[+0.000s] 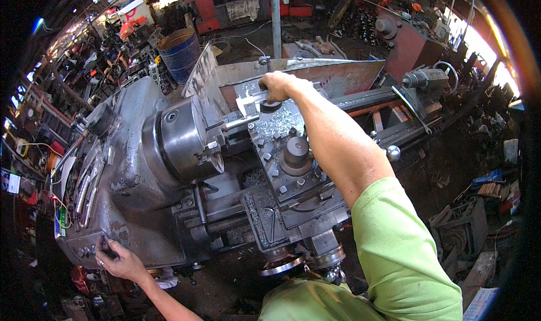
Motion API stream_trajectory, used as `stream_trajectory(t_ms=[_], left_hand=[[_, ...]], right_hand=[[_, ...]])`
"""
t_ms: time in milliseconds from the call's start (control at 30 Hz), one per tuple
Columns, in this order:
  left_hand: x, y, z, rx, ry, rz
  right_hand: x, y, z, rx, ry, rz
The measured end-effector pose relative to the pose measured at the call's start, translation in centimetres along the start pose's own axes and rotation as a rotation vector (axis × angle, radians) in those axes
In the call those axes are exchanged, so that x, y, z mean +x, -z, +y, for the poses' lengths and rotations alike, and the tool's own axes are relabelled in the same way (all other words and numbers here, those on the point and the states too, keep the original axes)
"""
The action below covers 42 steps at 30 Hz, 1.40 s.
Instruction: The person wipes a metal lathe with a cloth, then uses a vernier caliper to measure a cylindrical workpiece mounted in the chuck. They adjust the lathe's tool post and handwheels, take repeated measurements, and continue fine-tuning the setup.
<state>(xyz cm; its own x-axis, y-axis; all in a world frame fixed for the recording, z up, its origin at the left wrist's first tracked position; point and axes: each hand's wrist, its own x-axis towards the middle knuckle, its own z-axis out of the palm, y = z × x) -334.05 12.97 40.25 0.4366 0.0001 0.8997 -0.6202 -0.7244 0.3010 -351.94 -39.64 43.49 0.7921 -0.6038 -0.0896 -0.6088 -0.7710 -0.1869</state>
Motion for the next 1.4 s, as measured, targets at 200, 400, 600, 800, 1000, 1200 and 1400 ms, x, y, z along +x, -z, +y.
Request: stream_trajectory(t_ms=[200,400,600,800,1000,1200,1400], left_hand=[[0.0,-0.1,-0.1,-0.012,0.016,-0.002],[0.0,-0.1,0.0,-0.037,-0.011,0.003],[0.0,0.0,0.1,-0.025,-0.003,-0.009],[-0.2,0.0,-0.5,-0.034,0.08,-0.046],[0.2,-0.1,1.4,-0.058,0.058,0.015],[0.1,1.0,1.1,-0.074,0.124,-0.016],[1.3,1.3,0.6,-0.21,0.089,0.051]], right_hand=[[-0.4,0.2,-0.4,-0.008,-0.019,0.012],[-0.2,0.1,-0.3,-0.019,-0.013,0.013],[-0.1,0.1,-0.2,-0.021,-0.012,0.004],[-0.6,0.3,-0.5,-0.011,-0.016,0.009],[0.6,0.6,0.0,-0.111,-0.033,0.008],[-5.8,7.1,-7.8,-0.11,0.182,0.838],[-21.4,6.8,-17.1,-0.021,0.547,0.949]])
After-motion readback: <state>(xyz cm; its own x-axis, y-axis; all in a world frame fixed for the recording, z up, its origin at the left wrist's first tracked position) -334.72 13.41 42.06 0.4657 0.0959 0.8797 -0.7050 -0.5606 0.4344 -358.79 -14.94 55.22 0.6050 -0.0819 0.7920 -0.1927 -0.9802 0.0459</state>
